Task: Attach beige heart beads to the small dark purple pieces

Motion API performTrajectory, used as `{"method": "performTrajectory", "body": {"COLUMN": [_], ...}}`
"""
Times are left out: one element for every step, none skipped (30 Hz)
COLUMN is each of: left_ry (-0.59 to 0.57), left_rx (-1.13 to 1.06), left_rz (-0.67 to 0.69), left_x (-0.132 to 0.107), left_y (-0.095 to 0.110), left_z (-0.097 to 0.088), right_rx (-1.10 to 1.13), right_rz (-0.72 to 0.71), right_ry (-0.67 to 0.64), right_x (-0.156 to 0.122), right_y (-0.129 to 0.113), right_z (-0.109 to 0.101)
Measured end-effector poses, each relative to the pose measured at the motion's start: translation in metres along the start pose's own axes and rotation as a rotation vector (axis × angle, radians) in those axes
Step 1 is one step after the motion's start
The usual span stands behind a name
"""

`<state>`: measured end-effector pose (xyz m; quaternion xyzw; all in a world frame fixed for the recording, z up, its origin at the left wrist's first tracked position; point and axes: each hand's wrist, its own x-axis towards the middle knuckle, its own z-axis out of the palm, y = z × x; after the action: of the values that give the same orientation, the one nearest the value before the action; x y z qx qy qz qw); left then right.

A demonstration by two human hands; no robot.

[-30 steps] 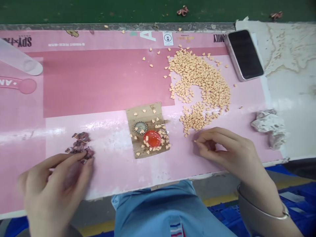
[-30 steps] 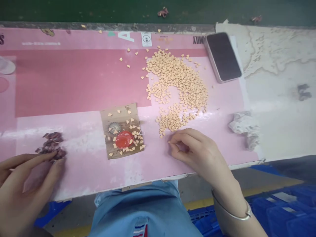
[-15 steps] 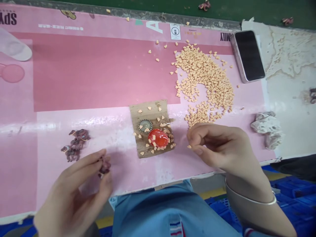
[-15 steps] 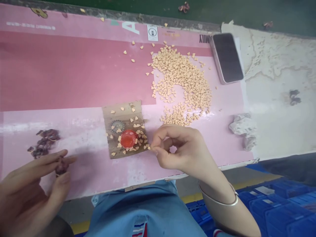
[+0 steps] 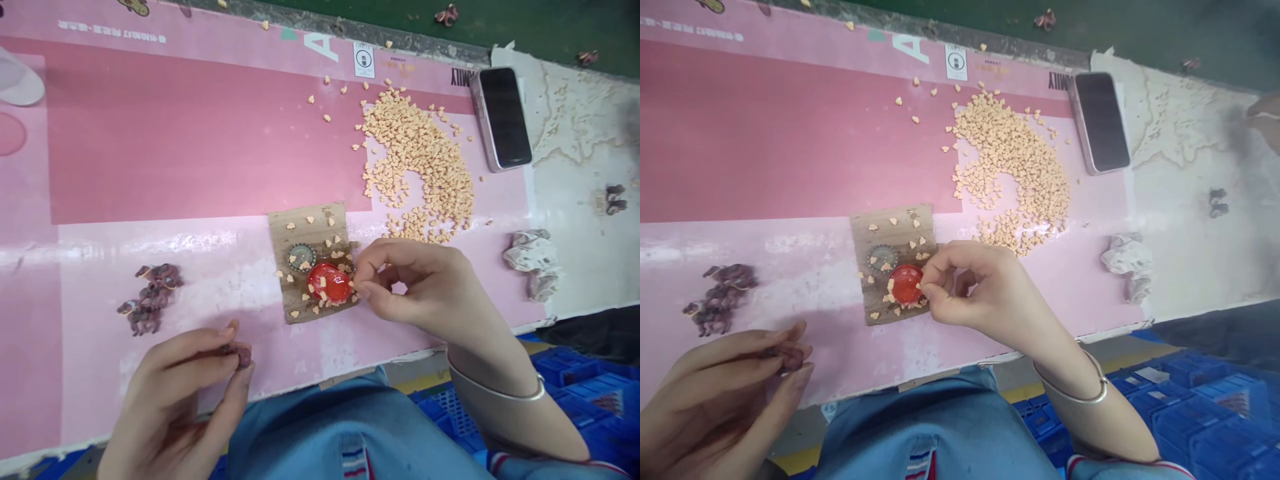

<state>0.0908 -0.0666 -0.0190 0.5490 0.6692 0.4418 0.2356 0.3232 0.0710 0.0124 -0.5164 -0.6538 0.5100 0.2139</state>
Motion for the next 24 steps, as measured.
{"method": "performTrajectory", "body": {"left_ry": [0.005, 0.005, -0.003, -0.013, -0.026, -0.039, -0.064, -0.09, -0.111, -0.136, -0.15, -0.164, -0.169, -0.172, -0.181, -0.187, -0.182, -0.186, -0.176, -0.173, -0.161, -0.151, -0.147, -0.148], "left_rx": [0.004, 0.011, 0.021, 0.034, 0.043, 0.046, 0.047, 0.045, 0.039, 0.038, 0.035, 0.032, 0.024, 0.008, -0.008, -0.021, -0.036, -0.043, -0.053, -0.06, -0.072, -0.088, -0.102, -0.114], "left_rz": [-0.006, -0.01, -0.019, -0.032, -0.037, -0.027, -0.005, 0.038, 0.095, 0.139, 0.17, 0.172, 0.163, 0.147, 0.128, 0.112, 0.107, 0.103, 0.106, 0.092, 0.085, 0.084, 0.085, 0.09], "left_x": [0.0, -0.001, -0.002, -0.002, -0.002, -0.002, -0.002, -0.002, -0.001, -0.001, 0.0, 0.0, -0.001, -0.001, -0.002, -0.002, -0.003, -0.004, -0.004, -0.004, -0.004, -0.003, -0.002, -0.001], "left_y": [0.0, 0.0, 0.0, 0.0, 0.0, 0.0, 0.0, -0.001, -0.002, -0.003, -0.004, -0.004, -0.005, -0.005, -0.005, -0.005, -0.004, -0.004, -0.004, -0.003, -0.002, -0.002, -0.001, -0.001], "left_z": [0.0, -0.001, -0.001, -0.002, -0.002, -0.002, -0.003, -0.003, -0.003, -0.004, -0.005, -0.006, -0.007, -0.008, -0.01, -0.011, -0.012, -0.012, -0.012, -0.011, -0.01, -0.009, -0.008, -0.007], "right_rx": [0.006, 0.013, 0.021, 0.026, 0.03, 0.031, 0.03, 0.029, 0.027, 0.026, 0.026, 0.025, 0.022, 0.014, 0.001, -0.015, -0.033, -0.046, -0.051, -0.046, -0.033, -0.014, 0.005, 0.021], "right_rz": [0.006, 0.01, 0.011, 0.011, 0.009, 0.005, 0.002, -0.002, -0.004, -0.006, -0.009, -0.016, -0.025, -0.039, -0.055, -0.071, -0.083, -0.09, -0.088, -0.077, -0.057, -0.033, -0.008, 0.013], "right_ry": [0.009, 0.017, 0.022, 0.022, 0.018, 0.012, 0.006, -0.001, -0.007, -0.01, -0.012, -0.013, -0.017, -0.021, -0.027, -0.034, -0.041, -0.046, -0.05, -0.053, -0.056, -0.057, -0.055, -0.051], "right_x": [0.0, 0.001, 0.001, 0.001, 0.001, 0.001, 0.002, 0.002, 0.002, 0.003, 0.003, 0.003, 0.003, 0.003, 0.003, 0.003, 0.003, 0.004, 0.004, 0.004, 0.005, 0.005, 0.006, 0.007], "right_y": [0.0, 0.0, 0.0, 0.0, 0.0, 0.0, 0.0, 0.0, 0.0, -0.001, -0.001, -0.001, -0.001, 0.0, 0.0, 0.0, 0.0, -0.001, -0.001, -0.002, -0.003, -0.003, -0.004, -0.005], "right_z": [0.0, 0.0, 0.001, 0.001, 0.001, 0.001, 0.001, 0.0, 0.0, 0.0, -0.001, -0.001, -0.001, -0.001, -0.002, -0.002, -0.002, -0.002, -0.002, -0.002, -0.002, -0.002, -0.001, -0.001]}}
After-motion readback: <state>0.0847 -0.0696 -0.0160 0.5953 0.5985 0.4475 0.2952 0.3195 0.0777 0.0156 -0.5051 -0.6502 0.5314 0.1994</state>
